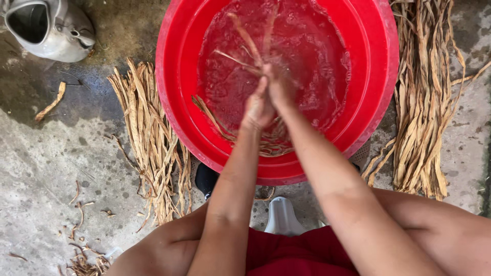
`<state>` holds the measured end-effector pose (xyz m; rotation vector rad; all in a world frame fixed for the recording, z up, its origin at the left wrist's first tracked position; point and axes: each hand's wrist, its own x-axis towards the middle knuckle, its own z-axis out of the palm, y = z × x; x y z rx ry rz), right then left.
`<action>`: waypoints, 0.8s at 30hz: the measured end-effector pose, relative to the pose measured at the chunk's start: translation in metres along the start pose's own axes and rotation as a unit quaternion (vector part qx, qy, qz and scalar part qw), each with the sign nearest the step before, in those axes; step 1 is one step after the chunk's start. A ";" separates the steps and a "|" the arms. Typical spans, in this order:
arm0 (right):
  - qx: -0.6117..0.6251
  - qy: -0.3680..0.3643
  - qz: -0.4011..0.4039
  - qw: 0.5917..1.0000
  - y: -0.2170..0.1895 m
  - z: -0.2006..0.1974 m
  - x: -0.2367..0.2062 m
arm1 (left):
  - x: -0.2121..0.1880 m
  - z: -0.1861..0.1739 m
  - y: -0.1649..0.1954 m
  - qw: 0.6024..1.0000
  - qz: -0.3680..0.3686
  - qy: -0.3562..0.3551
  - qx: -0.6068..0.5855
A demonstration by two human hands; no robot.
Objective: The person sits on a low stool and washes dried tobacco leaves one bundle at a time in a large red basin of water, swishing and rubbing the leaves, then places the washed leaves on the concrete beside the basin with other cleaned piles.
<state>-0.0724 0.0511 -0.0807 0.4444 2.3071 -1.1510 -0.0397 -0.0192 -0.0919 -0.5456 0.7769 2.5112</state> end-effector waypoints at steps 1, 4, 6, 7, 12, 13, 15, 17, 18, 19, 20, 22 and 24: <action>-0.012 0.090 -0.059 0.994 0.002 -0.007 0.004 | 0.001 0.006 -0.001 1.000 0.004 -0.014 -0.007; -0.084 0.278 -0.227 0.930 0.004 -0.006 0.006 | 0.006 0.007 0.004 0.999 -0.008 0.026 -0.028; 0.117 0.160 -0.213 0.957 -0.008 0.011 -0.009 | 0.008 -0.007 0.017 0.998 0.017 0.031 -0.044; 0.343 0.018 -0.142 0.928 -0.014 0.020 -0.018 | 0.008 -0.015 0.020 0.998 0.039 0.018 -0.055; 0.404 0.035 -0.233 0.884 -0.014 0.026 -0.021 | 0.004 -0.026 0.017 0.999 0.021 0.038 -0.028; 0.209 0.019 -0.080 0.974 -0.005 0.015 -0.012 | 0.004 -0.022 0.012 0.999 -0.001 0.043 -0.006; -0.039 0.017 0.121 0.992 0.018 -0.012 0.009 | 0.004 -0.009 0.001 0.997 -0.037 0.046 0.042; 0.061 0.134 0.027 0.989 0.036 -0.035 0.023 | 0.004 0.002 -0.004 0.995 -0.051 0.053 0.074; 0.112 0.184 -0.028 0.976 0.041 -0.040 0.024 | 0.004 0.004 -0.004 0.993 -0.055 0.056 0.084; 0.161 0.224 -0.072 0.958 0.043 -0.039 0.023 | 0.004 0.004 -0.003 0.993 -0.055 0.061 0.085; 0.193 0.251 -0.102 0.943 0.042 -0.033 0.019 | 0.003 0.002 0.000 0.993 -0.054 0.063 0.083; 0.234 0.265 -0.152 0.923 0.028 -0.010 -0.001 | 0.003 -0.007 0.005 0.995 -0.049 0.060 0.068; 0.248 0.152 -0.161 0.943 0.008 0.021 -0.027 | 0.004 -0.020 0.009 0.998 -0.022 0.046 0.029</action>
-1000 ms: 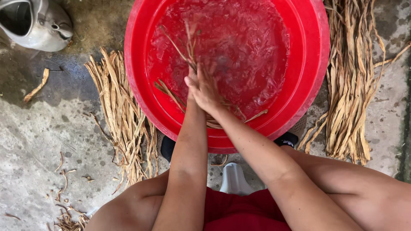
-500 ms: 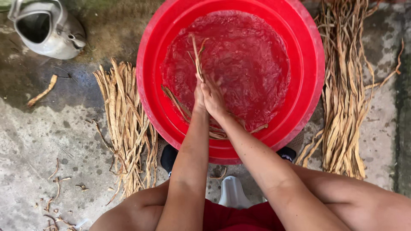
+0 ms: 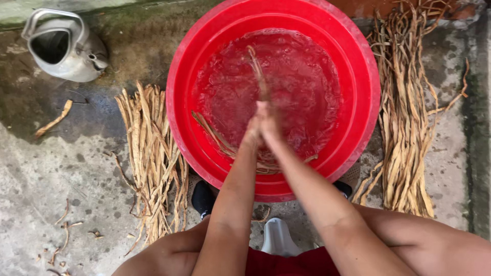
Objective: The person sits on a low stool and washes dried tobacco leaves one bundle at a time in a large red basin of water, swishing and rubbing the leaves, then places the washed leaves on the concrete beside the basin with other cleaned piles.
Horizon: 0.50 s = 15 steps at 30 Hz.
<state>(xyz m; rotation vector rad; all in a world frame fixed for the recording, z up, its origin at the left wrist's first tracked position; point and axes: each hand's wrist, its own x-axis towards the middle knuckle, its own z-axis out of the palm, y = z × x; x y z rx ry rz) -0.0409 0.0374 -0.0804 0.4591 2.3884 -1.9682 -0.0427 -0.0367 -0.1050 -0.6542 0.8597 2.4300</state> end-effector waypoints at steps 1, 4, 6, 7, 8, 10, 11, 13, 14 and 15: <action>0.013 -0.047 -0.020 0.999 -0.007 0.014 -0.012 | 0.000 -0.007 0.002 0.999 0.024 -0.012 -0.026; -0.037 -0.081 -0.149 0.985 -0.016 0.029 -0.021 | 0.000 -0.015 -0.001 0.996 0.065 -0.031 -0.057; -0.081 -0.086 -0.064 0.991 -0.014 0.014 -0.005 | -0.001 -0.010 -0.008 0.998 0.052 -0.019 -0.043; -0.117 -0.098 0.032 0.988 -0.010 0.002 0.008 | -0.001 -0.001 -0.013 0.999 0.027 -0.010 -0.015; -0.202 -0.089 0.096 0.970 -0.007 -0.015 0.023 | -0.003 0.009 -0.015 1.000 0.001 -0.005 0.016; -0.306 -0.059 0.151 0.938 -0.003 -0.047 0.051 | -0.007 0.036 -0.016 0.994 -0.032 0.004 0.102; -0.248 -0.045 0.160 0.954 -0.004 -0.061 0.061 | -0.005 0.052 -0.009 0.986 -0.031 0.014 0.165; 0.056 -0.020 0.240 0.969 -0.012 -0.086 0.077 | -0.002 0.081 0.013 0.953 -0.004 0.044 0.299; 0.107 -0.056 0.186 0.975 -0.017 -0.097 0.083 | 0.000 0.094 0.030 0.930 0.027 0.063 0.361; 0.161 -0.094 0.128 0.974 -0.020 -0.105 0.087 | 0.001 0.103 0.049 0.910 0.063 0.079 0.401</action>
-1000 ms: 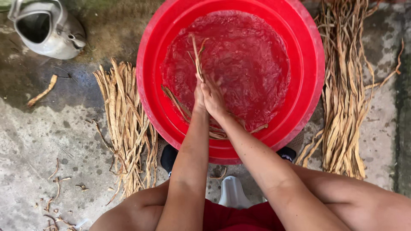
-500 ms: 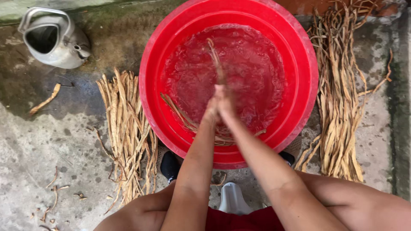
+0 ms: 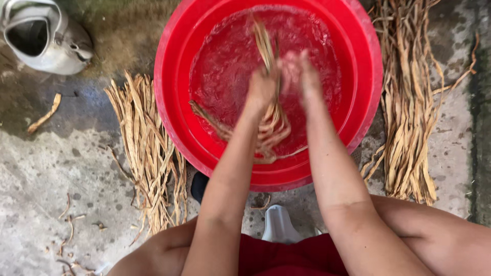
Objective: The person sits on a low stool and washes dried tobacco leaves one bundle at a time in a large red basin of water, swishing and rubbing the leaves, then places the washed leaves on the concrete beside the basin with other cleaned piles.
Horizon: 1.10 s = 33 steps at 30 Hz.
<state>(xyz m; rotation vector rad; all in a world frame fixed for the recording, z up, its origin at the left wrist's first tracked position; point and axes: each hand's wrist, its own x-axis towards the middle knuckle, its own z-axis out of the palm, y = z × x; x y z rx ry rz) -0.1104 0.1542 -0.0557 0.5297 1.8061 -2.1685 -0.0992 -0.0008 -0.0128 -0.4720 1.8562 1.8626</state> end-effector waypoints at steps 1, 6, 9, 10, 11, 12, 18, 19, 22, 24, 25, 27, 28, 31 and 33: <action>0.041 -0.001 -0.016 0.999 -0.008 -0.006 0.000 | 0.004 -0.011 0.019 0.997 0.068 0.003 -0.037; 0.038 0.105 0.001 0.994 -0.017 -0.029 0.000 | 0.020 -0.100 0.062 0.992 0.099 0.050 -0.056; -0.028 0.228 0.125 0.965 0.008 -0.019 -0.005 | 0.009 -0.110 0.019 0.990 0.016 0.084 0.110; -0.038 0.274 0.173 0.945 0.018 -0.007 -0.010 | 0.004 -0.104 -0.001 0.990 0.013 0.052 0.134; -0.049 0.252 0.162 0.953 0.030 0.009 -0.018 | 0.002 -0.095 -0.021 0.991 -0.041 0.021 0.128; -0.061 0.230 0.152 0.959 0.041 0.030 -0.026 | -0.003 -0.079 -0.042 0.988 -0.096 -0.011 0.122; -0.324 0.165 -0.320 0.875 0.065 0.141 -0.080 | -0.005 -0.045 -0.085 0.943 -0.065 -0.116 -0.305; -0.364 0.166 -0.453 0.796 0.063 0.145 -0.081 | -0.006 -0.043 -0.083 0.932 -0.017 -0.112 -0.343; -0.229 0.029 -0.320 0.919 0.053 0.115 -0.062 | -0.018 -0.030 -0.082 0.907 0.005 -0.094 -0.411; -0.208 0.042 -0.151 0.965 0.050 0.087 -0.044 | -0.022 -0.012 -0.085 0.903 -0.120 -0.080 -0.404; -0.263 0.072 -0.050 0.961 0.051 0.076 -0.038 | -0.021 -0.005 -0.086 0.912 -0.072 -0.094 -0.394; -0.271 0.125 -0.078 0.951 0.053 0.070 -0.035 | -0.012 0.002 -0.088 0.919 0.033 -0.125 -0.373; -0.278 0.149 -0.102 0.943 0.059 0.076 -0.039 | -0.006 -0.004 -0.089 0.923 -0.019 -0.093 -0.373; -0.127 0.027 -0.171 0.977 0.067 0.117 -0.066 | 0.009 -0.044 -0.092 0.915 -0.040 -0.070 -0.395; -0.264 0.080 -0.322 0.906 0.065 0.145 -0.084 | 0.014 -0.066 -0.096 0.893 0.017 -0.098 -0.439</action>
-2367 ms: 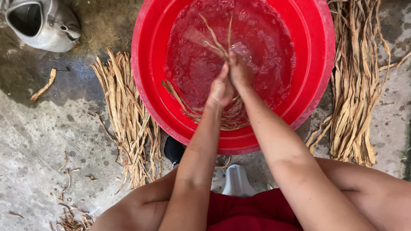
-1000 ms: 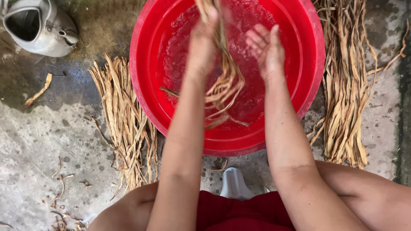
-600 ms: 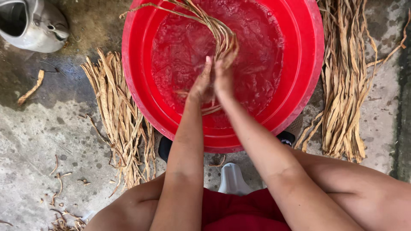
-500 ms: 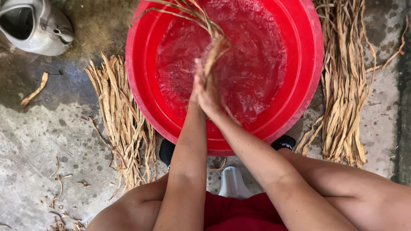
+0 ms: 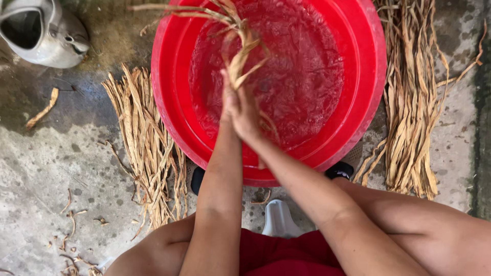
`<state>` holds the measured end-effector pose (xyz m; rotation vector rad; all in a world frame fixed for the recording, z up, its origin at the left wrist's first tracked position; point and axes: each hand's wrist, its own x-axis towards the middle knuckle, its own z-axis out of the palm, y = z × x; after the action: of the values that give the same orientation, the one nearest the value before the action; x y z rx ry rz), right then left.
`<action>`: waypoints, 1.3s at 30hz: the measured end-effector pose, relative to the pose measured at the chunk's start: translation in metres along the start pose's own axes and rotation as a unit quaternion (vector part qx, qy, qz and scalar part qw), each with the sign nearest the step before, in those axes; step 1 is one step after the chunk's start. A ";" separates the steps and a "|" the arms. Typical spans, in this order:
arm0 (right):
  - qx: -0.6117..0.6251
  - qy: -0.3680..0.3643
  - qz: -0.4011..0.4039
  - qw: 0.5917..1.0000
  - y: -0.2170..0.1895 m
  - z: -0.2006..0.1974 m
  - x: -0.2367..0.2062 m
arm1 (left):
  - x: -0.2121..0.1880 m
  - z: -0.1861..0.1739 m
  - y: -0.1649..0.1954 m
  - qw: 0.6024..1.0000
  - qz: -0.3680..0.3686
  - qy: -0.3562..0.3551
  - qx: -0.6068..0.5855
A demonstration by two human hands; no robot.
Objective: The person sits on a low stool and washes dried tobacco leaves one bundle at a time in a large red basin of water, swishing and rubbing the leaves, then places the washed leaves on the concrete beside the basin with other cleaned piles.
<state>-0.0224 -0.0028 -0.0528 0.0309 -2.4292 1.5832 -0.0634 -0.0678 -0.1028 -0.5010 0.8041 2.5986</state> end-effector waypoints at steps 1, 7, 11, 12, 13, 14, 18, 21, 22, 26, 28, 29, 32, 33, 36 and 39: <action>-0.233 0.061 -0.093 0.966 -0.009 0.004 0.000 | -0.001 -0.004 -0.001 1.000 0.005 -0.007 -0.005; 0.140 0.021 0.229 0.963 0.032 -0.048 0.052 | -0.003 0.023 -0.041 0.997 -0.048 -0.002 0.056; -0.090 -0.024 0.340 0.936 0.075 -0.096 0.071 | -0.012 0.041 -0.035 0.986 -0.039 0.068 0.146; -0.082 -0.036 0.453 0.887 0.077 -0.100 0.067 | -0.016 0.042 -0.031 0.981 -0.029 0.095 0.165; -0.045 0.008 0.459 0.887 0.077 -0.099 0.059 | -0.019 0.040 -0.029 0.969 -0.087 0.120 0.196; -0.008 0.053 0.461 0.886 0.071 -0.093 0.049 | -0.023 0.038 -0.029 0.955 -0.152 0.134 0.218; 0.008 -0.066 0.385 0.920 0.006 -0.045 0.003 | -0.030 0.015 -0.040 0.970 -0.192 0.076 0.126; -0.101 0.051 0.058 0.992 -0.028 -0.013 -0.012 | -0.032 -0.006 -0.040 0.999 -0.050 0.010 0.012; -0.239 0.098 -0.066 0.964 -0.028 -0.011 -0.010 | -0.032 -0.007 -0.039 0.999 -0.039 0.007 0.001; -0.024 -0.067 0.202 0.977 0.016 -0.034 0.015 | -0.029 0.010 -0.052 0.998 -0.056 0.021 0.018; -0.068 -0.045 0.279 0.957 0.038 -0.052 0.027 | -0.027 0.031 -0.063 0.997 -0.067 0.008 0.045; -0.044 -0.010 0.278 0.960 0.042 -0.060 0.031 | -0.025 0.038 -0.063 0.996 -0.059 -0.011 0.063; -0.026 0.010 0.223 0.975 0.031 -0.050 0.022 | -0.022 0.041 -0.048 0.987 -0.112 0.069 0.095; 0.042 -0.016 0.224 0.974 0.018 -0.042 0.017 | -0.022 0.033 -0.037 0.974 -0.153 0.128 0.103; 0.207 -0.046 0.078 0.974 -0.030 -0.010 0.000 | -0.021 0.004 -0.009 0.999 -0.037 -0.010 -0.009; 0.106 -0.049 0.005 0.993 -0.042 -0.001 0.003 | -0.019 -0.002 -0.016 0.999 -0.044 -0.003 0.007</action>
<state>-0.0188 -0.0186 -0.0145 0.1377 -2.3231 1.8781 -0.0392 -0.0611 -0.1036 -0.5142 0.7792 2.5104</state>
